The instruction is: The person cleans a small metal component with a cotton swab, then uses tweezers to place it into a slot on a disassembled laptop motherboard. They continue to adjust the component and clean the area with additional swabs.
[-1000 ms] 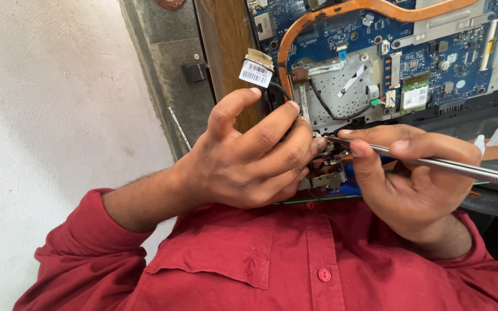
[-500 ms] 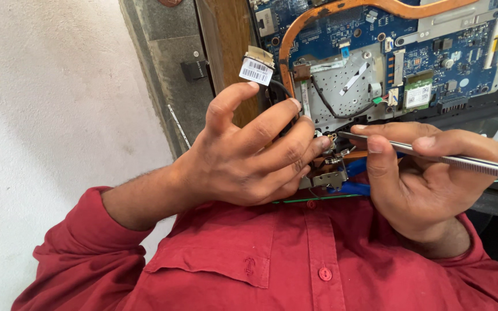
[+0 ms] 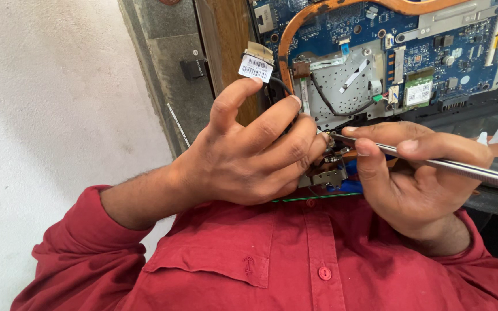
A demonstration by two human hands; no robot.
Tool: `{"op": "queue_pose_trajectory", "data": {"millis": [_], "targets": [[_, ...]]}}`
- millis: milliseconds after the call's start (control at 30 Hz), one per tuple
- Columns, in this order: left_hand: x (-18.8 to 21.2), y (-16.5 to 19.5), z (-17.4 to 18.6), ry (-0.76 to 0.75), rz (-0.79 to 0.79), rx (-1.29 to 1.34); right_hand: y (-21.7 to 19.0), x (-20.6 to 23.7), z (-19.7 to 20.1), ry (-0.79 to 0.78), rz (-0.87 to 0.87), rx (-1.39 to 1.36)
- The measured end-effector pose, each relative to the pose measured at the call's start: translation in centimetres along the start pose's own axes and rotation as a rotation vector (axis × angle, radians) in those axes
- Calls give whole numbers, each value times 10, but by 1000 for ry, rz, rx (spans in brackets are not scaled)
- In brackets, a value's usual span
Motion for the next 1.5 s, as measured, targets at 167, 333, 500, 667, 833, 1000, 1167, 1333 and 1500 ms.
{"op": "queue_pose_trajectory", "data": {"millis": [167, 333, 500, 667, 833, 1000, 1167, 1333, 1500], "targets": [[1, 1, 0, -12, 4, 25, -3, -1, -3, -3, -7, -2], [2, 0, 0, 3, -8, 36, -4, -1, -4, 10, 2, 32], [3, -1, -1, 33, -26, 35, -2, -2, -7, 34, 53, 27], [5, 0, 0, 62, -22, 58, -3, -1, -8, 35, 99, 32], [6, 2, -2, 70, -12, 49, -3, 1, -5, 11, 78, 38], [7, 3, -3, 98, -16, 22, -3, 5, -4, 20, 44, 0], [8, 4, -6, 132, -38, -37, -3, 5, 0, 56, 70, 49], [9, 4, -5, 88, -40, -44, -9, 7, 13, 38, 113, 579], [7, 4, -2, 47, -49, -26, -7, 13, 14, 74, 129, 543]]}}
Point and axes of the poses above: each hand's wrist, its own x-axis away from the middle knuckle, its own z-axis out of the back of the hand, y = z × x, the point moved 2 cm from there along -x, towards the middle knuckle, and after that the axes turned 3 degrees about y, right-handed, at the moved point
